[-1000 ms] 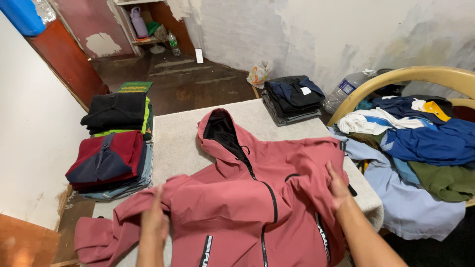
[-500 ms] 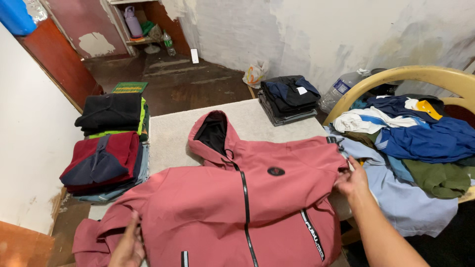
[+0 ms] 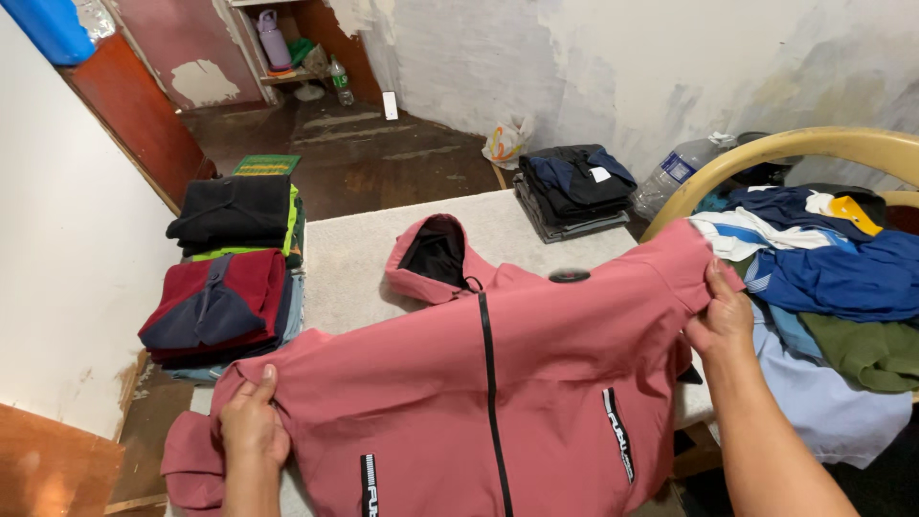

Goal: The person folds a pink hoodie on a table, then folds a white and blue jersey. The person places the folded hoodie on a stack of folded clothes and begins folding the jersey.

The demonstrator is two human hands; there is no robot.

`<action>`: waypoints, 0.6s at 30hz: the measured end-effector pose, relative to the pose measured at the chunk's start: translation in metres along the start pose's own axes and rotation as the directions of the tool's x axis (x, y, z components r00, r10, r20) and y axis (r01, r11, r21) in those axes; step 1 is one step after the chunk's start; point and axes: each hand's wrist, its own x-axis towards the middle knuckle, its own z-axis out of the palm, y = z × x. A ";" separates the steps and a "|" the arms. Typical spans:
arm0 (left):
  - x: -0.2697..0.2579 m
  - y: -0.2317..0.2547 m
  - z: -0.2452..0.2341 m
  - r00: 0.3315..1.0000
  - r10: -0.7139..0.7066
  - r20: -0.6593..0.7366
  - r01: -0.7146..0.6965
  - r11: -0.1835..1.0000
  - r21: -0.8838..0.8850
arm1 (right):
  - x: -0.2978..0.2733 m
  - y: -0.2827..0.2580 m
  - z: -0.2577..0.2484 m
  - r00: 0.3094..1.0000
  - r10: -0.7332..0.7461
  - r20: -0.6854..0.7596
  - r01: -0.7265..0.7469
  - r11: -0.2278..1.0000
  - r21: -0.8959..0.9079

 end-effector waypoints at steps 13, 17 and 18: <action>-0.048 0.007 -0.014 0.690 -0.722 0.036 0.703 0.682 0.200 | -0.059 0.038 -0.055 0.596 0.798 -0.091 -0.752 0.515 -0.411; -0.047 0.044 0.011 0.818 -0.509 0.267 0.491 0.861 0.135 | -0.047 0.007 -0.026 0.859 0.511 -0.037 -0.508 0.840 -0.190; -0.050 0.051 0.018 0.831 -0.475 0.291 0.469 0.878 0.094 | -0.046 0.000 -0.019 0.885 0.462 0.061 -0.460 0.887 -0.052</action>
